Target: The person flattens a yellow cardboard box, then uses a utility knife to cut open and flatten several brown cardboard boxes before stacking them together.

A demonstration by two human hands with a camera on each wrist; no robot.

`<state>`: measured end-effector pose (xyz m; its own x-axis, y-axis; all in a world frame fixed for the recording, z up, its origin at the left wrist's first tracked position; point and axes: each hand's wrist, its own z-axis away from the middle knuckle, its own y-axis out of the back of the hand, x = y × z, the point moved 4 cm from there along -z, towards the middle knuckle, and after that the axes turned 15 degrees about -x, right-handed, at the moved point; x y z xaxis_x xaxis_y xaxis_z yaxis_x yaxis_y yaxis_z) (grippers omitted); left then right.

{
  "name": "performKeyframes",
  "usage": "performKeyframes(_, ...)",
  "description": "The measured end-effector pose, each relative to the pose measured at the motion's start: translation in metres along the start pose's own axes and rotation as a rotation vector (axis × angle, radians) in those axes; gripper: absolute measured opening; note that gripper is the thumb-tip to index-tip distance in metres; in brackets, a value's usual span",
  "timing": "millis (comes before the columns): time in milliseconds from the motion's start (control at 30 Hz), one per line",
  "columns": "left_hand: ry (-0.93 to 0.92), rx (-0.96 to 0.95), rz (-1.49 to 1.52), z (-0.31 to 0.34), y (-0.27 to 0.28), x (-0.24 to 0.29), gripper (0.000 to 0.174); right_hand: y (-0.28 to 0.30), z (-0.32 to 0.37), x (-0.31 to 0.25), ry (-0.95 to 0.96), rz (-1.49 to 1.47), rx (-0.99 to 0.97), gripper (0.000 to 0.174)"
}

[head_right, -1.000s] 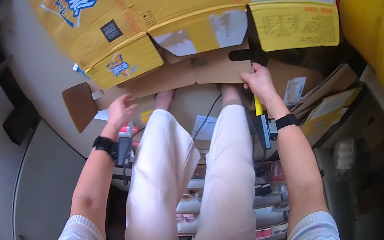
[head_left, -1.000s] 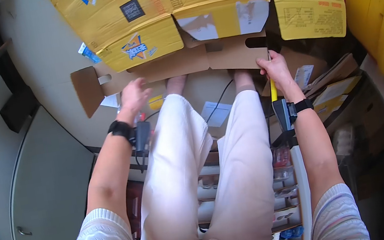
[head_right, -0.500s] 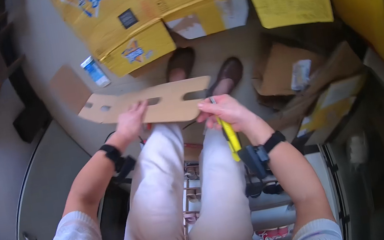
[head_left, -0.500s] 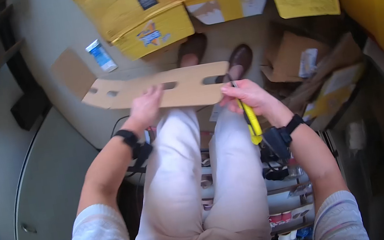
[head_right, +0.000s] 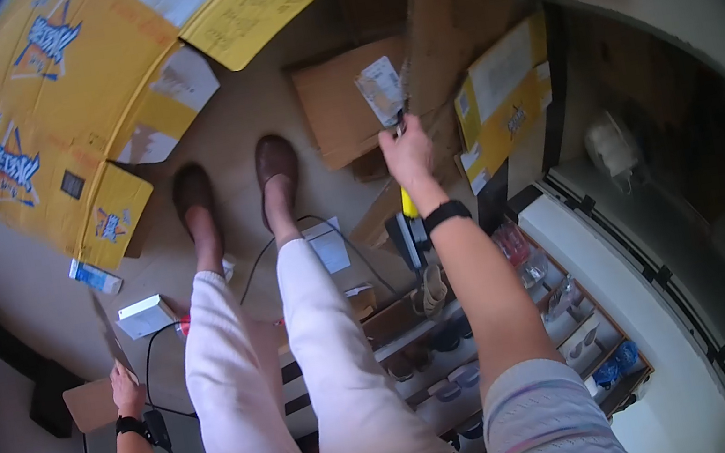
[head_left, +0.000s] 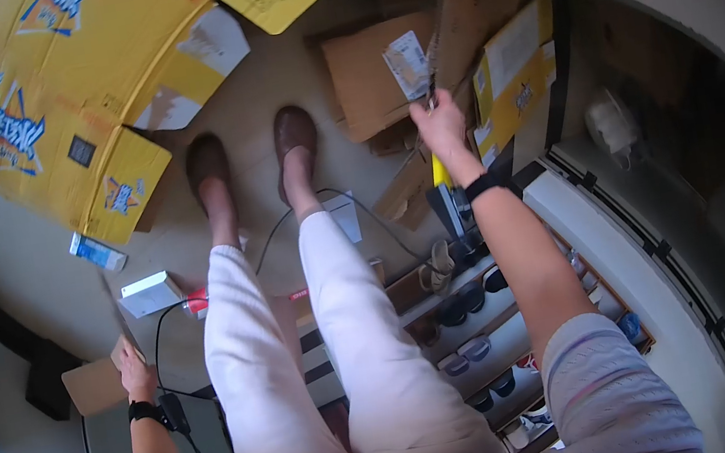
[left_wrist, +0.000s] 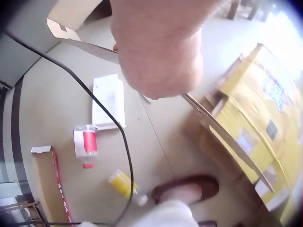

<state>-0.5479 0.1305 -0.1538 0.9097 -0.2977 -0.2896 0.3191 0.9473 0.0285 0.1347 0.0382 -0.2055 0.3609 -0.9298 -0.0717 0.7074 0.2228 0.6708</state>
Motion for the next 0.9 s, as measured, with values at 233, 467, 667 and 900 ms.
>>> performKeyframes(233, -0.154, -0.012, 0.186, -0.063, 0.007, 0.008, 0.055, 0.026, -0.048, 0.007, -0.171, 0.174, 0.019, 0.062)
performKeyframes(467, -0.224, 0.025, 0.439, -0.046, 0.064, 0.043, 0.040, 0.036, -0.038, 0.031, -0.227, 0.194, -0.034, 0.037)
performKeyframes(667, -0.316, -0.016, 0.576, -0.008, 0.128, 0.107, 0.038, 0.062, 0.029, 0.054, -0.096, 0.134, -0.039, 0.028)
performKeyframes(900, -0.810, 0.020, 0.547, 0.043, 0.198, 0.241, 0.033, 0.012, 0.109, 0.042, 0.108, -0.208, -0.195, 0.038)
